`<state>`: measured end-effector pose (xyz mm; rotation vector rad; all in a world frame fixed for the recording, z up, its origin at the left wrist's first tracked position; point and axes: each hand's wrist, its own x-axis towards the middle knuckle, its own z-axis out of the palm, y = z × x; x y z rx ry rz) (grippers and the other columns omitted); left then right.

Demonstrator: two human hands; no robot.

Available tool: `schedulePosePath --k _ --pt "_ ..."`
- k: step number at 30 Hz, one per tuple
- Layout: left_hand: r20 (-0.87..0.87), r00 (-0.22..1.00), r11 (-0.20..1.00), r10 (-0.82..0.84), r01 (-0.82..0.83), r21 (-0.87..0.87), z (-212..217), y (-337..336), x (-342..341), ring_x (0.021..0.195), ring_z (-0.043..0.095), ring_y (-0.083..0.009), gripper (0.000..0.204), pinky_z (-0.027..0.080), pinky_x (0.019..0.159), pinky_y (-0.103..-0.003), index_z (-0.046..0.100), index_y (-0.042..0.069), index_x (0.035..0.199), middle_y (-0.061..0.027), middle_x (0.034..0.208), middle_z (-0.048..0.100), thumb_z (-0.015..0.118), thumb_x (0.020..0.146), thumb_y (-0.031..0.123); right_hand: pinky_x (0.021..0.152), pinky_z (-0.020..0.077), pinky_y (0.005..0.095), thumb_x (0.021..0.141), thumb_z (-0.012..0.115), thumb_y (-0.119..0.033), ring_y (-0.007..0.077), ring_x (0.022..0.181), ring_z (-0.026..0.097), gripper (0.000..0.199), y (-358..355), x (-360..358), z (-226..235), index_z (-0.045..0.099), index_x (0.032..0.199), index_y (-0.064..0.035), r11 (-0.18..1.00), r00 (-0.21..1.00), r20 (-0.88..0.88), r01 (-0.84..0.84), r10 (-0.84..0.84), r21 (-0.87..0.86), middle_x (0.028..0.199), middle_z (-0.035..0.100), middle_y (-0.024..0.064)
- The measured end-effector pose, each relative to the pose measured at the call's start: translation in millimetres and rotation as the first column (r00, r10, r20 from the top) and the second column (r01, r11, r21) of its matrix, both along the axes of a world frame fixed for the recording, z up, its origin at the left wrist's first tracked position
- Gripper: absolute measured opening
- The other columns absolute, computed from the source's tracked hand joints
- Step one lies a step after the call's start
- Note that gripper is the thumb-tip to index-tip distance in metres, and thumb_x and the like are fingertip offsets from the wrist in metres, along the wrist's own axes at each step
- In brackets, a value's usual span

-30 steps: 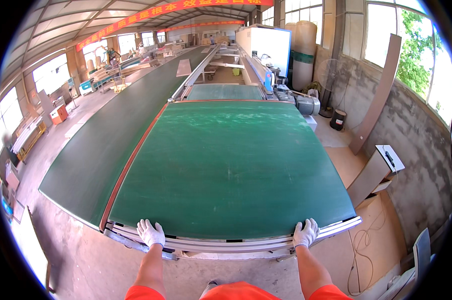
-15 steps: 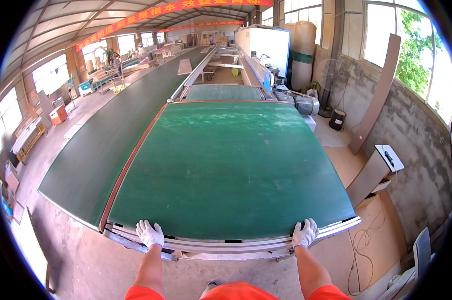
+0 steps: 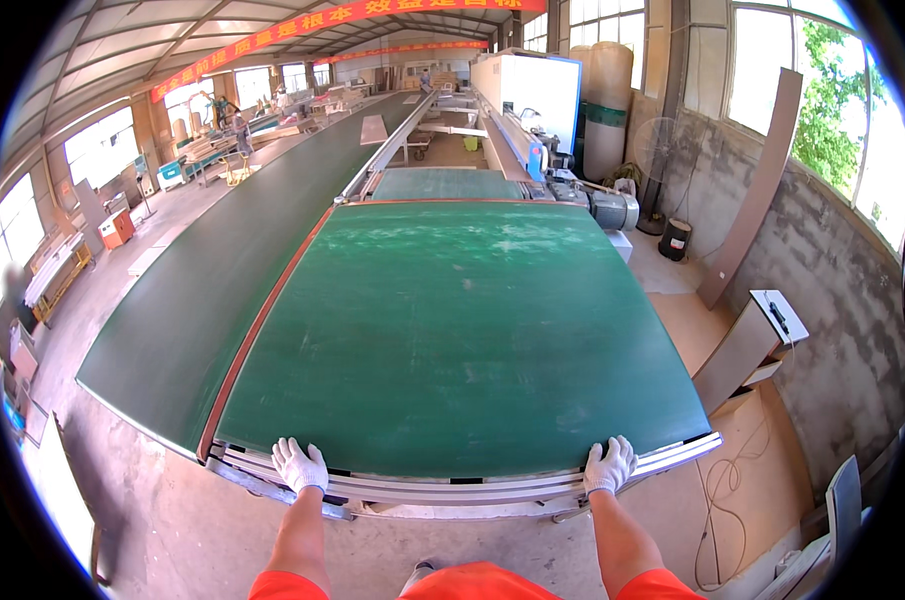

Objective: The person picks up large rectangular wood panels from a stack and places them onto a moving green conveyor belt. They guide each panel into the machinery one at a time while wearing white gloves.

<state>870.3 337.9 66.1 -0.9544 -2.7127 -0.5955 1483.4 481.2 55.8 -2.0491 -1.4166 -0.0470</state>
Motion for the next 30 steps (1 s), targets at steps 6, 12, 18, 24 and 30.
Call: schedulePosePath --k 6,12,18,24,30 --pt "0.014 1.0 1.0 0.001 -0.001 -0.002 2.4 0.8 1.6 0.16 0.039 -0.045 0.063 0.025 0.136 -0.055 0.061 -0.005 0.149 -0.026 0.165 0.052 0.063 0.103 0.037 0.131 0.0265 0.0591 0.097 0.074 -0.034 0.0319 0.149 0.05 0.042 -0.1 0.4 0.0 0.073 0.127 -0.0042 1.0 1.0 -0.004 0.002 -0.002 -0.008 0.151 0.062 0.0137" --pt "0.019 1.0 1.0 -0.005 0.005 -0.007 2.9 0.3 1.9 0.16 0.038 -0.045 0.062 0.024 0.136 -0.055 0.061 -0.005 0.15 -0.0258 0.166 0.051 0.062 0.103 0.036 0.131 0.0264 0.0592 0.097 0.075 -0.035 0.0313 0.149 0.05 0.042 -0.7 -0.2 1.8 0.073 0.127 -0.0044 1.0 1.0 -0.012 0.006 -0.006 -0.011 0.151 0.063 0.0127" --pt "0.019 1.0 1.0 0.005 -0.005 -0.017 1.7 0.7 1.3 0.16 0.038 -0.0448 0.062 0.024 0.136 -0.055 0.061 -0.005 0.15 -0.0254 0.165 0.052 0.062 0.103 0.036 0.131 0.0268 0.059 0.096 0.076 -0.035 0.0313 0.148 0.05 0.042 0.7 0.6 1.2 0.073 0.126 -0.0049 1.0 1.0 -0.015 -0.001 0.001 -0.008 0.15 0.063 0.0121" --pt "0.015 1.0 1.0 -0.003 0.003 -0.007 0.7 1.3 1.1 0.16 0.038 -0.0447 0.063 0.024 0.136 -0.056 0.061 -0.005 0.15 -0.0255 0.165 0.052 0.063 0.103 0.037 0.13 0.0272 0.059 0.096 0.076 -0.035 0.0314 0.148 0.051 0.042 0.4 2.5 -1.7 0.073 0.126 -0.0047 1.0 1.0 -0.001 -0.003 0.003 0.016 0.148 0.064 0.0122" --pt "0.01 1.0 1.0 -0.001 0.001 -0.014 -3.0 2.0 -1.0 0.16 0.038 -0.0445 0.063 0.024 0.136 -0.056 0.061 -0.005 0.149 -0.0253 0.166 0.051 0.062 0.103 0.037 0.13 0.0274 0.0587 0.096 0.075 -0.035 0.0315 0.147 0.051 0.042 -0.4 2.3 -0.3 0.073 0.125 -0.0045 1.0 1.0 -0.014 -0.004 0.004 0.014 0.148 0.064 0.0122"
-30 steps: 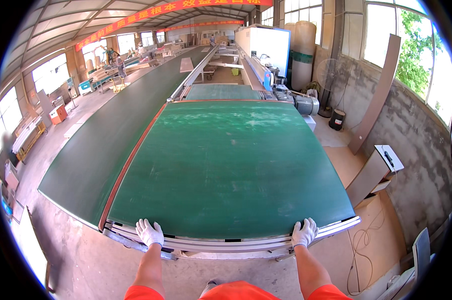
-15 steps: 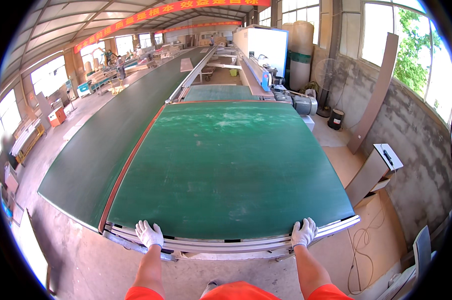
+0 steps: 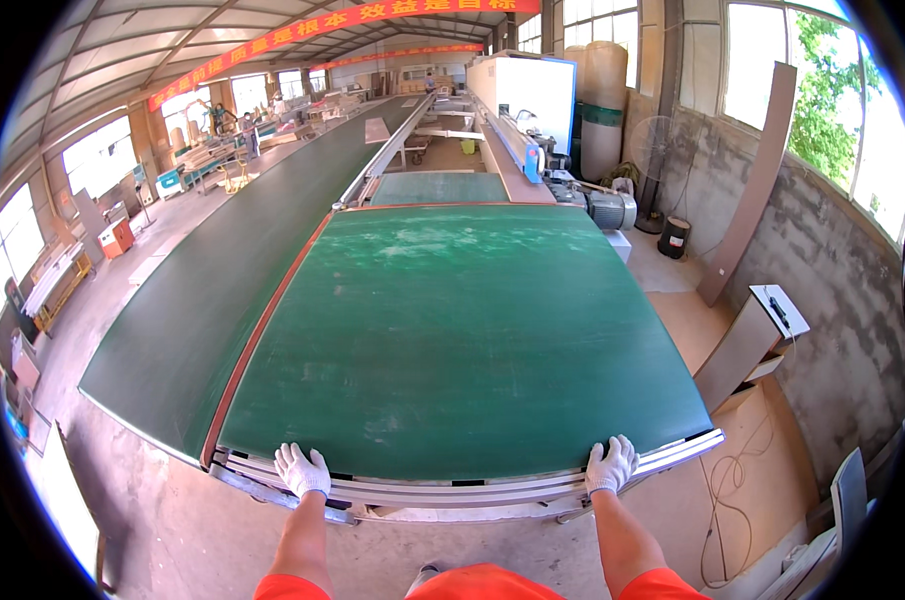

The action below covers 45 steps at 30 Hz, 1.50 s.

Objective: The person picks up large rectangular wood panels from a stack and places them onto a moving green conveyor belt. They guide each panel into the machinery one at a time while wearing white gloves.

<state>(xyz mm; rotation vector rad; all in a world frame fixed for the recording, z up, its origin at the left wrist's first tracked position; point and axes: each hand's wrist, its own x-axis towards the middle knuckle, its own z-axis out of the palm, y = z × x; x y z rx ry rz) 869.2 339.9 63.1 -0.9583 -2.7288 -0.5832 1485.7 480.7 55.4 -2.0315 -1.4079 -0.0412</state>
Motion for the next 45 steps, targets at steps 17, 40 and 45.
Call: schedulePosePath --k 17,40,45 --pt "-0.055 0.998 1.0 -0.005 0.007 0.031 -0.4 -4.0 -0.6 0.156 0.04 -0.0452 0.063 0.026 0.134 -0.057 0.064 -0.004 0.145 -0.025 0.162 0.054 0.064 0.1 0.041 0.131 0.0299 0.0537 0.103 0.07 -0.032 0.0305 0.149 0.051 0.039 0.4 -3.7 4.3 0.073 0.131 -0.0058 0.996 1.0 0.013 0.016 -0.015 -0.092 0.154 0.063 0.0117" --pt "-0.083 0.996 0.998 -0.012 0.016 0.055 -7.1 -4.3 -2.0 0.155 0.041 -0.0454 0.063 0.027 0.134 -0.057 0.065 -0.004 0.144 -0.025 0.16 0.054 0.064 0.099 0.041 0.13 0.0314 0.0545 0.104 0.069 -0.032 0.0326 0.147 0.053 0.039 0.0 -0.9 -1.4 0.071 0.132 -0.0049 0.998 0.999 0.037 0.013 -0.011 -0.067 0.154 0.063 0.0146" --pt "-0.075 0.997 0.998 -0.018 0.022 0.059 -4.8 -4.4 -2.3 0.156 0.041 -0.0448 0.063 0.026 0.134 -0.058 0.065 -0.004 0.143 -0.0238 0.16 0.054 0.065 0.099 0.041 0.13 0.0319 0.0528 0.104 0.069 -0.033 0.0331 0.147 0.053 0.04 -1.4 -0.5 1.2 0.072 0.132 -0.0044 0.997 0.999 0.036 0.017 -0.015 -0.072 0.154 0.063 0.015"
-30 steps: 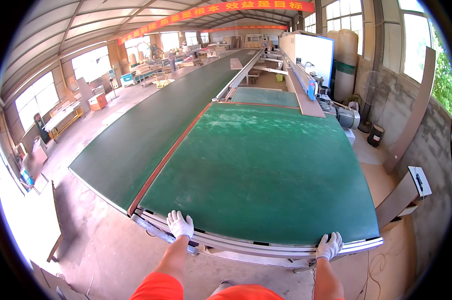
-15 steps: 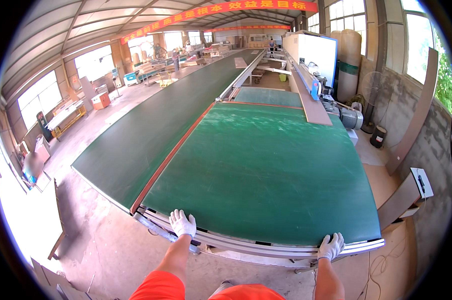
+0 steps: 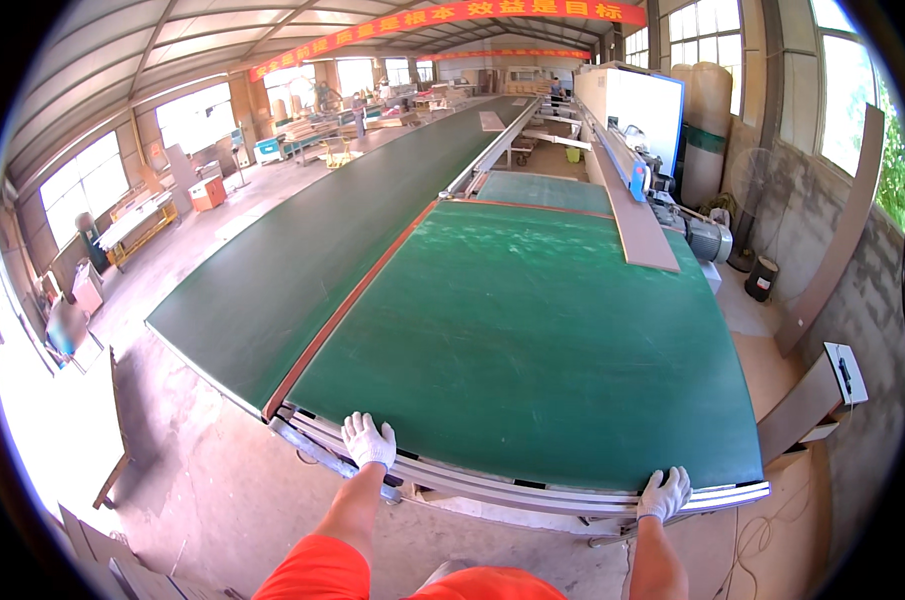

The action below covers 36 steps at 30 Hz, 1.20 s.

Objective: The person picks up large rectangular wood panels from a stack and places them onto a moving green conveyor belt. They guide each panel into the machinery one at a time while wearing white gloves.

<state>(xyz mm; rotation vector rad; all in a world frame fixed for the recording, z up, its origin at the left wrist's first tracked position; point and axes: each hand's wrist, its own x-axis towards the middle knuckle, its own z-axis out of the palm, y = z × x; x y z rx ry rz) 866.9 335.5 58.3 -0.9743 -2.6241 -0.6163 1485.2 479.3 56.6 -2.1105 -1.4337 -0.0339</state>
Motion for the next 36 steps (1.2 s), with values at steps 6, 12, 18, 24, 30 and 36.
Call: schedulePosePath --k 6,12,18,24,30,36 --pt "0.009 1.0 1.0 -0.001 0.002 -0.016 6.3 1.9 -0.3 0.156 0.04 -0.0441 0.062 0.026 0.133 -0.058 0.065 -0.003 0.143 -0.0229 0.16 0.054 0.064 0.099 0.041 0.129 0.0329 0.053 0.103 0.07 -0.031 0.0337 0.146 0.053 0.039 4.8 -1.1 -4.5 0.072 0.129 -0.0027 0.999 1.0 0.0 0.002 -0.002 0.039 0.151 0.064 0.0149" --pt "0.031 0.998 0.999 -0.046 0.045 0.007 18.6 1.0 7.0 0.155 0.04 -0.0442 0.06 0.025 0.134 -0.059 0.066 -0.002 0.138 -0.0237 0.156 0.056 0.068 0.094 0.039 0.127 0.0356 0.054 0.101 0.071 -0.03 0.0344 0.145 0.055 0.04 3.8 0.7 -6.0 0.073 0.128 -0.0011 1.0 1.0 0.006 0.018 -0.018 0.023 0.151 0.064 0.0153" --pt "-0.027 0.997 0.993 -0.077 0.08 0.089 6.8 -0.1 3.1 0.152 0.044 -0.0453 0.061 0.029 0.131 -0.058 0.067 -0.003 0.137 -0.023 0.153 0.057 0.069 0.092 0.038 0.126 0.0386 0.05 0.104 0.069 -0.03 0.0366 0.149 0.05 0.043 3.7 -0.5 -1.8 0.07 0.137 -0.0017 0.997 0.999 0.006 0.038 -0.037 -0.074 0.158 0.06 0.0158" --pt "-0.02 0.998 0.994 -0.062 0.063 0.092 4.0 2.1 2.5 0.154 0.043 -0.0438 0.06 0.027 0.133 -0.058 0.067 -0.002 0.138 -0.0226 0.154 0.059 0.068 0.095 0.04 0.126 0.0391 0.0507 0.108 0.065 -0.032 0.0378 0.147 0.053 0.048 5.4 9.0 -2.8 0.068 0.14 0.0036 0.998 0.998 0.05 0.036 -0.033 -0.055 0.158 0.06 0.0197" --pt "-0.03 0.996 0.984 -0.087 0.091 0.156 2.3 -3.1 -2.9 0.15 0.046 -0.0442 0.054 0.031 0.131 -0.06 0.07 -0.002 0.131 -0.0225 0.151 0.06 0.071 0.092 0.036 0.124 0.0408 0.05 0.101 0.074 -0.034 0.0379 0.146 0.053 0.049 8.3 -6.9 -2.6 0.07 0.136 0.0002 0.995 0.996 -0.008 0.089 -0.09 -0.035 0.156 0.062 0.0167" --pt "-0.027 0.996 0.988 -0.085 0.088 0.128 -4.6 -0.4 -5.0 0.151 0.045 -0.0455 0.055 0.029 0.132 -0.06 0.07 -0.004 0.132 -0.024 0.153 0.059 0.07 0.094 0.036 0.123 0.041 0.0507 0.099 0.077 -0.031 0.0377 0.145 0.053 0.047 4.4 -9.6 3.1 0.07 0.133 0.0001 0.995 0.994 -0.029 0.102 -0.102 -0.002 0.154 0.062 0.0165"
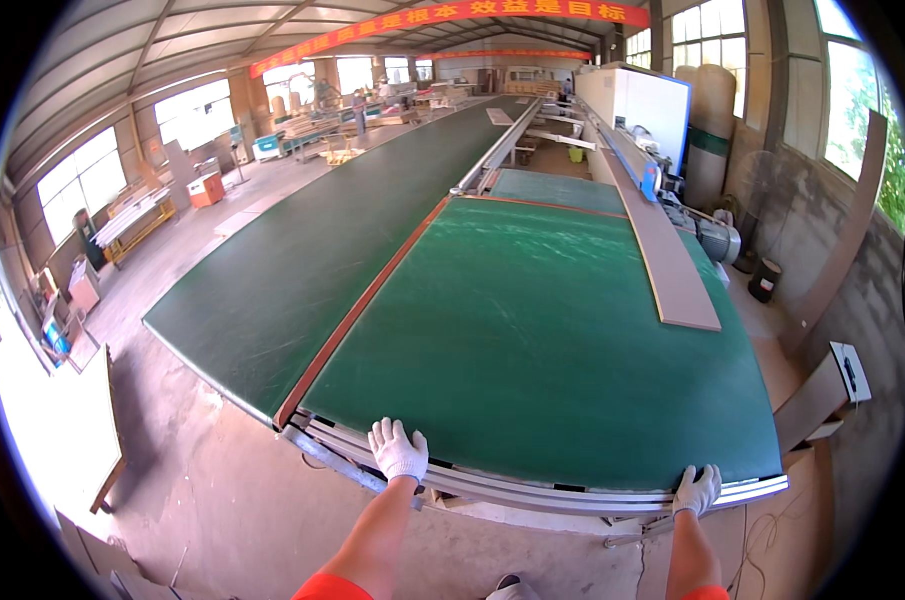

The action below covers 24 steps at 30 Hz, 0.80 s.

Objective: The person picks up large rectangular wood panels from a stack and places them onto a moving green conveyor belt. They guide each panel into the machinery one at a time while wearing white gloves.

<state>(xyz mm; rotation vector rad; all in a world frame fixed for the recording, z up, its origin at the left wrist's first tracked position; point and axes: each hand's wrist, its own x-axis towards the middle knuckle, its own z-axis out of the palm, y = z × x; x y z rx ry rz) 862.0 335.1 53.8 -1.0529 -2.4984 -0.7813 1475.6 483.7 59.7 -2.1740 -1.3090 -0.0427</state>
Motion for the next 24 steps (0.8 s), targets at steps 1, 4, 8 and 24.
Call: schedulePosePath --k 1,4,8,24 --pt "-0.004 1.0 1.0 0.003 -0.004 -0.006 -0.8 0.1 -0.8 0.152 0.045 -0.0455 0.056 0.029 0.132 -0.06 0.07 -0.004 0.133 -0.0241 0.154 0.059 0.07 0.094 0.036 0.123 0.0412 0.0506 0.099 0.077 -0.031 0.0377 0.145 0.053 0.047 -0.2 -0.6 -0.6 0.07 0.133 0.0002 1.0 1.0 -0.001 -0.002 0.002 0.002 0.154 0.062 0.0165" --pt "-0.001 1.0 1.0 0.0 0.0 -0.016 -1.3 0.2 -0.6 0.152 0.045 -0.0458 0.057 0.029 0.133 -0.059 0.069 -0.004 0.135 -0.0244 0.154 0.059 0.068 0.095 0.036 0.123 0.0412 0.0502 0.1 0.077 -0.032 0.0377 0.146 0.051 0.047 -1.3 -1.4 2.1 0.07 0.135 0.0003 1.0 1.0 -0.02 0.015 -0.015 0.001 0.155 0.061 0.0165" --pt "0.005 1.0 1.0 -0.006 0.006 -0.015 2.3 0.0 1.4 0.152 0.045 -0.0462 0.056 0.029 0.132 -0.058 0.069 -0.005 0.134 -0.0252 0.155 0.059 0.069 0.095 0.035 0.124 0.0403 0.0508 0.1 0.077 -0.032 0.038 0.148 0.049 0.049 -3.3 -5.8 8.7 0.069 0.136 0.001 1.0 0.999 -0.031 0.018 -0.018 0.0 0.156 0.06 0.0172" --pt "0.053 0.997 0.99 0.062 -0.054 -0.134 2.6 1.5 2.1 0.157 0.041 -0.0441 0.058 0.027 0.135 -0.057 0.066 -0.004 0.143 -0.0244 0.161 0.055 0.064 0.101 0.035 0.131 0.0303 0.0547 0.098 0.076 -0.042 0.0442 0.156 0.04 0.074 -5.6 5.4 3.4 0.057 0.152 0.0043 0.998 0.995 -0.076 -0.059 0.061 0.022 0.167 0.048 0.0245"
